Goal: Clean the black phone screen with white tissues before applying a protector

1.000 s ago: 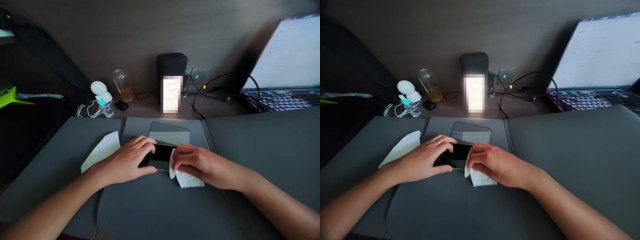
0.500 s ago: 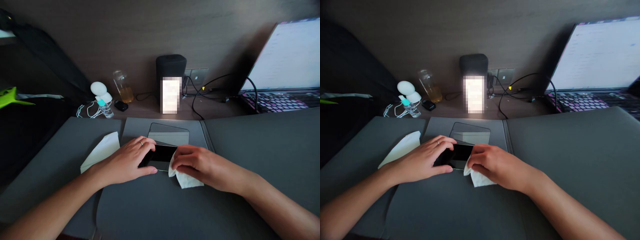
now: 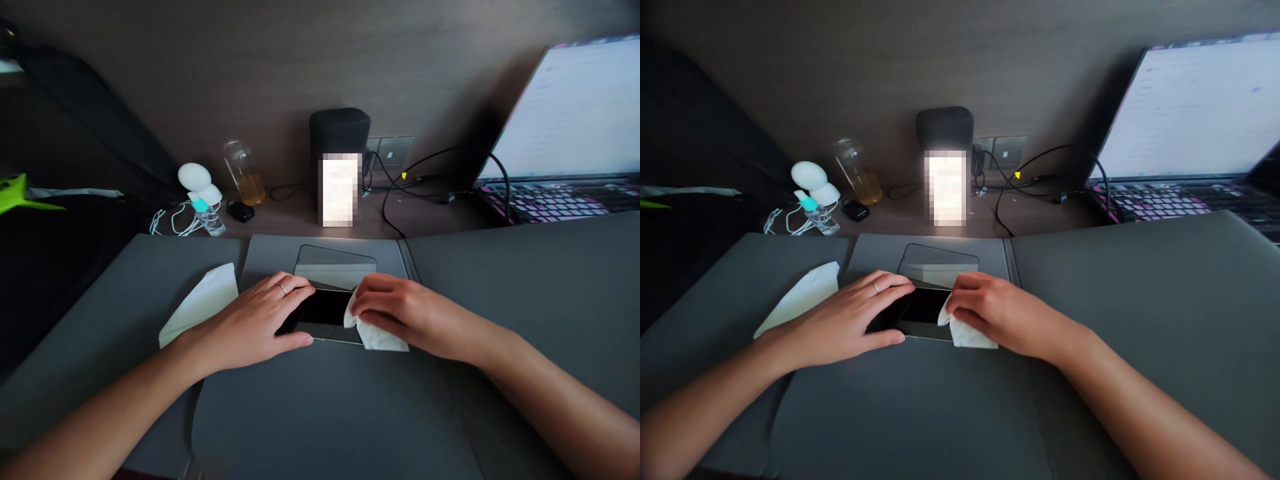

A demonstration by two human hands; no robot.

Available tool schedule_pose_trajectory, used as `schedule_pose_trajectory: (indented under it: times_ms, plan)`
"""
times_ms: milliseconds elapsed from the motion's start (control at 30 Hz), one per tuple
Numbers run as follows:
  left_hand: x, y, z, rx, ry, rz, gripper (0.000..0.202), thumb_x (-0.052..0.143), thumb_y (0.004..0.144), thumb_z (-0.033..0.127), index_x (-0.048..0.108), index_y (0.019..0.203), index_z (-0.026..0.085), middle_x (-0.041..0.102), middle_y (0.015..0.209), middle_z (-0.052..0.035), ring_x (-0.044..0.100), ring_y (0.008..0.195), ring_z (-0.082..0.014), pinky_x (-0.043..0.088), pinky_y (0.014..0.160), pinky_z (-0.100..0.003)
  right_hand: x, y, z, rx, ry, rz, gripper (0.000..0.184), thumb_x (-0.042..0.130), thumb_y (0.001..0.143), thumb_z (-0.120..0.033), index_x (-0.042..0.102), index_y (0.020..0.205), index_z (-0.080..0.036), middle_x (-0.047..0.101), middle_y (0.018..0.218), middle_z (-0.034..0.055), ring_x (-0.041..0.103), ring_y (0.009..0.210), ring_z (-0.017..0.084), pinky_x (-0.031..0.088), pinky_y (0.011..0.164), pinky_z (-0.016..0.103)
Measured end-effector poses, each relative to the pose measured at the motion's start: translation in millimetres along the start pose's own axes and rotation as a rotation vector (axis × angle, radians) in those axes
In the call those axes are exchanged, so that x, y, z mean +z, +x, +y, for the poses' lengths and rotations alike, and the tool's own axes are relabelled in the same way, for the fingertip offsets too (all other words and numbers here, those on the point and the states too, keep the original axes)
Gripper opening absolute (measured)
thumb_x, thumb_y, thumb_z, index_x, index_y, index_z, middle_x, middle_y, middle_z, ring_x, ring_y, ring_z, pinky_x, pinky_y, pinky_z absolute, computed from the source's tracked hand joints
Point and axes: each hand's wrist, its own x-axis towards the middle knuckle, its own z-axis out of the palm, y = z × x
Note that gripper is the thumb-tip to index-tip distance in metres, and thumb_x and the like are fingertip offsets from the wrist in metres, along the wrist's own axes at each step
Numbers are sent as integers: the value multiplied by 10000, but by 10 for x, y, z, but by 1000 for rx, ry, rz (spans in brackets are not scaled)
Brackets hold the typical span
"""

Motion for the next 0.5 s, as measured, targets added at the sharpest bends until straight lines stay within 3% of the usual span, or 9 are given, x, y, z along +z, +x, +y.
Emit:
schedule_pose_trajectory:
  times_ms: [100, 267, 400, 500]
  plan:
    - [-7, -2, -1, 4, -3, 9, 516, 564, 941, 439, 418, 1394, 241, 500, 1381, -72, 467, 1255, -276, 440, 1030, -416, 13, 7, -3, -74, 21, -53, 218, 472, 999, -223, 685, 1007, -178, 631, 984, 73, 599, 960, 183, 474, 851, 329]
    - [-31, 9, 7, 0, -25, 18, 517, 571, 935, 439, 427, 1393, 248, 509, 1373, -66, 475, 1249, -278, 443, 1031, -424, 19, 32, -32, 4, 5, 29, 230, 467, 1000, -236, 685, 1056, -189, 618, 1018, 85, 599, 940, 185, 488, 827, 340]
    - [-40, 15, 13, -1, -43, 16, 517, 581, 927, 442, 434, 1386, 253, 516, 1363, -65, 483, 1242, -278, 452, 1022, -420, 56, 48, -81, -78, 20, -35, 219, 466, 997, -206, 680, 1033, -180, 626, 1012, 80, 589, 967, 188, 485, 857, 346]
    - [-30, 10, 7, 6, -46, 38, 514, 583, 926, 438, 437, 1387, 264, 521, 1358, -67, 485, 1240, -284, 456, 1014, -430, 64, 46, -64, -44, -7, 17, 217, 473, 996, -219, 679, 1060, -193, 620, 1017, 78, 592, 962, 190, 489, 849, 350]
